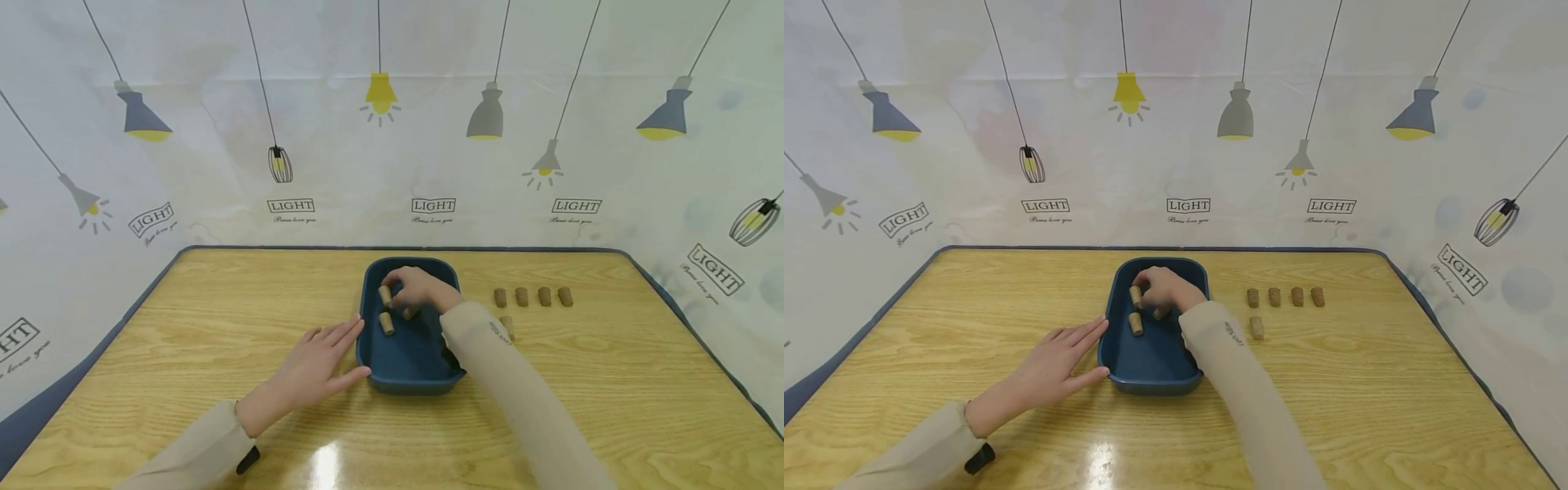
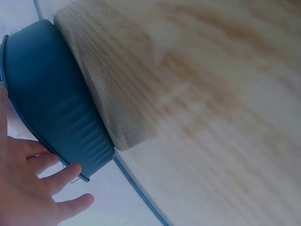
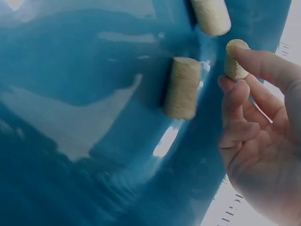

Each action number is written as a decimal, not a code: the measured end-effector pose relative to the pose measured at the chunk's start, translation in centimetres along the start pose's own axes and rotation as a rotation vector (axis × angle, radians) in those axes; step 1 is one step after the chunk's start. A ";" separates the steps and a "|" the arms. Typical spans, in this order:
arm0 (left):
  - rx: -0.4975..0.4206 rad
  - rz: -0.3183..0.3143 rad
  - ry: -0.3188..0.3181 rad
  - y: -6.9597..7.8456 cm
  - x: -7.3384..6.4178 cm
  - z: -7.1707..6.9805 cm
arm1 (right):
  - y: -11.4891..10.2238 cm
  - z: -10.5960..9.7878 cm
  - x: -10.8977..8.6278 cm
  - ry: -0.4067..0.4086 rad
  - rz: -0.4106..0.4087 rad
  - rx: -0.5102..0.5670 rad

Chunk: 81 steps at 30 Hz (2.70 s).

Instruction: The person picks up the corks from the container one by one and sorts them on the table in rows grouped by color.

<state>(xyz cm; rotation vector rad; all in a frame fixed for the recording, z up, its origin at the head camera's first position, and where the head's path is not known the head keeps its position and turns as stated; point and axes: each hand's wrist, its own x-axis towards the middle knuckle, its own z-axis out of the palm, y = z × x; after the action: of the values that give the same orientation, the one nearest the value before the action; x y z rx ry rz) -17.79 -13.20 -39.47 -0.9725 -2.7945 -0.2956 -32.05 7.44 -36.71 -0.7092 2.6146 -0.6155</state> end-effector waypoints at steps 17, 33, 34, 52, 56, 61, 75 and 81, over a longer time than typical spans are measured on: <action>0.001 0.002 0.003 0.0 0.0 0.2 | -0.4 -3.7 -2.1 0.017 -0.102 -0.053; -0.001 0.005 0.004 -0.1 0.0 0.2 | 2.5 -3.9 -5.0 0.030 -0.183 -0.109; 0.000 0.006 0.005 -0.1 0.0 0.3 | 2.6 -4.0 -5.2 0.031 -0.187 -0.110; -0.005 -0.002 -0.004 -0.2 -0.1 0.3 | 5.3 -4.4 -8.9 0.065 -0.275 -0.067; -0.015 0.001 0.001 -0.1 -0.1 0.3 | 6.0 -4.4 -9.8 0.094 -0.273 -0.071; -0.022 0.004 0.003 -0.1 0.0 0.2 | 7.0 -4.5 -11.2 0.128 -0.279 -0.062; -0.022 0.007 -0.004 0.0 0.0 0.2 | 10.6 -4.8 -14.7 0.191 -0.227 -0.030; -0.019 0.003 0.002 0.0 0.0 0.2 | 11.8 -4.6 -16.2 0.202 -0.204 -0.030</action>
<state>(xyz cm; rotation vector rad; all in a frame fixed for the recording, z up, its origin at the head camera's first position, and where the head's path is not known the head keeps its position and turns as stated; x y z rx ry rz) -17.80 -13.19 -39.66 -0.9803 -2.7925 -0.3226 -25.57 26.86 -35.02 -0.9792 2.7609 -0.7427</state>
